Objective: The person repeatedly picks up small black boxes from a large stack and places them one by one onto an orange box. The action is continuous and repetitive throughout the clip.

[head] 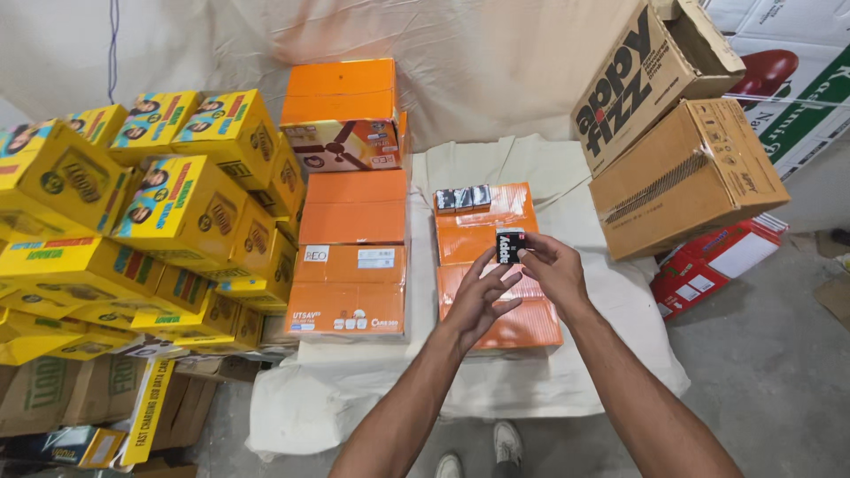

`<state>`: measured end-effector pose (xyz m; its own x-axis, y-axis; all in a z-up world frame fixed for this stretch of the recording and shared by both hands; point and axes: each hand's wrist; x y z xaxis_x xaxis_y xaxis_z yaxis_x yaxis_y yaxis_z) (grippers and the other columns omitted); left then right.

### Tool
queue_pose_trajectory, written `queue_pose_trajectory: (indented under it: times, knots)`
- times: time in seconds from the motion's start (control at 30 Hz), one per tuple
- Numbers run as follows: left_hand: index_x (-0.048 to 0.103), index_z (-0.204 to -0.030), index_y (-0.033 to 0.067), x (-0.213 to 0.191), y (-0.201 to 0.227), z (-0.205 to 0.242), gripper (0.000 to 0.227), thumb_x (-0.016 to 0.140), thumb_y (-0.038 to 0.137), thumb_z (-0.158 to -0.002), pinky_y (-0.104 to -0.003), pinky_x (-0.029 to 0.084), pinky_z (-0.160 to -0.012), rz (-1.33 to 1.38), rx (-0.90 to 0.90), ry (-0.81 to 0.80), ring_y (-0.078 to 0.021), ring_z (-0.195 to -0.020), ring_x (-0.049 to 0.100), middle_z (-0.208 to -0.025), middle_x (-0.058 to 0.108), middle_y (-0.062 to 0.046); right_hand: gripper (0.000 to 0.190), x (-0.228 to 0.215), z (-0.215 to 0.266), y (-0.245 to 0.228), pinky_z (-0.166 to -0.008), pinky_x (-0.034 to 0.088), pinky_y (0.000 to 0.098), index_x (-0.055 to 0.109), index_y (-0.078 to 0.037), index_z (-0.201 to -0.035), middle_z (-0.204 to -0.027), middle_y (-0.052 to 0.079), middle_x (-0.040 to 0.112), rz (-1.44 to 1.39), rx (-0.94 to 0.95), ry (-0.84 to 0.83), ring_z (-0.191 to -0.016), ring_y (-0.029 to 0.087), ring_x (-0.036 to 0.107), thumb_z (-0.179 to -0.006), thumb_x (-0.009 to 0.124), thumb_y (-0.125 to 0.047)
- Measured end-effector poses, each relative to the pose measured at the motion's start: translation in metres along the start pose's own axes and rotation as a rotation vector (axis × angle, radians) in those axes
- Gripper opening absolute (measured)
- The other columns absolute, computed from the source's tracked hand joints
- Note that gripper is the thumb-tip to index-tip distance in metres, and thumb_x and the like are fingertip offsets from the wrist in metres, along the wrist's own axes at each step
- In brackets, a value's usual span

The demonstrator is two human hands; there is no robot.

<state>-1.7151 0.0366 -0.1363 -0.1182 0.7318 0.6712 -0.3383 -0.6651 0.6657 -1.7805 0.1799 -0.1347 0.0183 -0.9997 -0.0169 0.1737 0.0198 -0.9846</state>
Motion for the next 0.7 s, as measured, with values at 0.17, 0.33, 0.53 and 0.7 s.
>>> queue_pose_trajectory:
  times: [0.17, 0.33, 0.53, 0.7]
  knots:
    - [0.031, -0.159, 0.0131, -0.025, -0.046, -0.121, 0.083, 0.057, 0.004, -0.080, -0.053, 0.045, -0.107, 0.128, 0.024, 0.066, -0.0327, -0.147, 0.041, -0.164, 0.033, -0.016, 0.047, -0.018, -0.108, 0.041, -0.087, 0.060, 0.0412, 0.065, -0.004, -0.134, -0.124, 0.017, 0.068, 0.029, 0.051, 0.027, -0.109, 0.023, 0.065, -0.088, 0.074, -0.004]
    - [0.033, -0.159, 0.0113, -0.034, -0.075, -0.208, 0.080, 0.059, 0.009, -0.083, -0.051, 0.043, -0.109, 0.097, 0.046, 0.154, -0.0309, -0.151, 0.034, -0.168, 0.025, -0.011, 0.046, -0.024, -0.204, 0.094, -0.085, 0.060, 0.0402, 0.064, -0.005, -0.134, -0.124, 0.019, 0.067, 0.101, 0.135, 0.026, -0.110, 0.025, 0.065, -0.090, 0.075, -0.007]
    - [0.048, -0.151, 0.0084, -0.043, -0.091, -0.292, 0.074, 0.060, 0.003, -0.078, -0.029, 0.056, -0.086, 0.174, 0.055, 0.318, -0.0129, -0.099, 0.057, -0.118, 0.054, -0.005, 0.034, -0.019, -0.306, 0.169, -0.089, 0.059, 0.0360, 0.076, -0.029, -0.118, -0.110, -0.005, 0.076, 0.478, 0.116, 0.014, -0.105, 0.013, 0.071, -0.085, 0.079, -0.030]
    - [0.057, -0.138, 0.0106, -0.052, -0.095, -0.315, 0.065, 0.061, 0.001, -0.073, -0.029, 0.055, -0.083, 0.170, 0.139, 0.400, -0.0161, -0.103, 0.059, -0.120, 0.056, -0.002, 0.027, -0.007, -0.340, 0.210, -0.089, 0.057, 0.0322, 0.078, -0.033, -0.111, -0.102, -0.009, 0.078, 0.603, 0.125, -0.002, -0.100, 0.013, 0.072, -0.084, 0.078, -0.038]
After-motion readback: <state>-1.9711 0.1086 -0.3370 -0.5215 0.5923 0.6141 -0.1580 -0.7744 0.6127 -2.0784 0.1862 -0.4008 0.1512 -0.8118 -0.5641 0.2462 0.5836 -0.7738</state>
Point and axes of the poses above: each hand's wrist, its own z-axis away from the middle knuckle, its own x-axis out of the palm, y = z × x
